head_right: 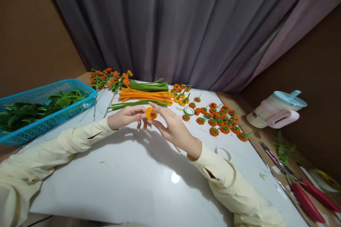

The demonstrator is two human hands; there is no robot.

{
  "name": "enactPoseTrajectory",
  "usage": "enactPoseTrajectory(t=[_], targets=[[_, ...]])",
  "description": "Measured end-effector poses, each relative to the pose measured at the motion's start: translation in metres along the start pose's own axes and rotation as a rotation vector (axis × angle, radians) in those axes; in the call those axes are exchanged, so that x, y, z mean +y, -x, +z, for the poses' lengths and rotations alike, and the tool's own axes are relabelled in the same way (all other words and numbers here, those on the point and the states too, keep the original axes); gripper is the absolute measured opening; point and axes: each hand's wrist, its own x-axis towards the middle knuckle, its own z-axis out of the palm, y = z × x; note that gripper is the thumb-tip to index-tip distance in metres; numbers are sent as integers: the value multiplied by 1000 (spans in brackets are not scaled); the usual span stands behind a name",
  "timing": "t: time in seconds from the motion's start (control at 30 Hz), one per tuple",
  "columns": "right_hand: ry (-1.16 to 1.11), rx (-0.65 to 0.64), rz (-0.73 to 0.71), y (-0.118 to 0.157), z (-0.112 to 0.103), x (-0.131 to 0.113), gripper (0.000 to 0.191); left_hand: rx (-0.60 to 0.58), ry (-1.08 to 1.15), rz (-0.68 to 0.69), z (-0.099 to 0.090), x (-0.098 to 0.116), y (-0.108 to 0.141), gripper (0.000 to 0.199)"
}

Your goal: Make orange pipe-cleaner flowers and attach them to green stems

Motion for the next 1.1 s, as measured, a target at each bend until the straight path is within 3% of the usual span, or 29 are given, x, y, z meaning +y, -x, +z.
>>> enactPoseTrajectory(t=[0.17,0.27,0.33,0.47,0.57,0.83,1.1], targets=[[19,21,-44,0,3,3,12,3,-19,-95,1,2,-1,52],[5,-15,-62,0,3,2,11,109,-76,-105,-1,-1,-3,53],[-26,-37,-63,0,2,1,10,137,1,-96,-2,-6,-4,50],[-46,-19,-115,0,2,3,11,-59,406,-191,-1,-16,-4,54],[-24,13,-120,-1,2,8,10,-98,499,-146,4,-17,-3,49],[-27,16,-50,-2,1,7,12,139,179,-136,7,-11,-3,39],[-83,-4,-43,-2,-1,4,6,135,-66,-82,5,-11,1,32]])
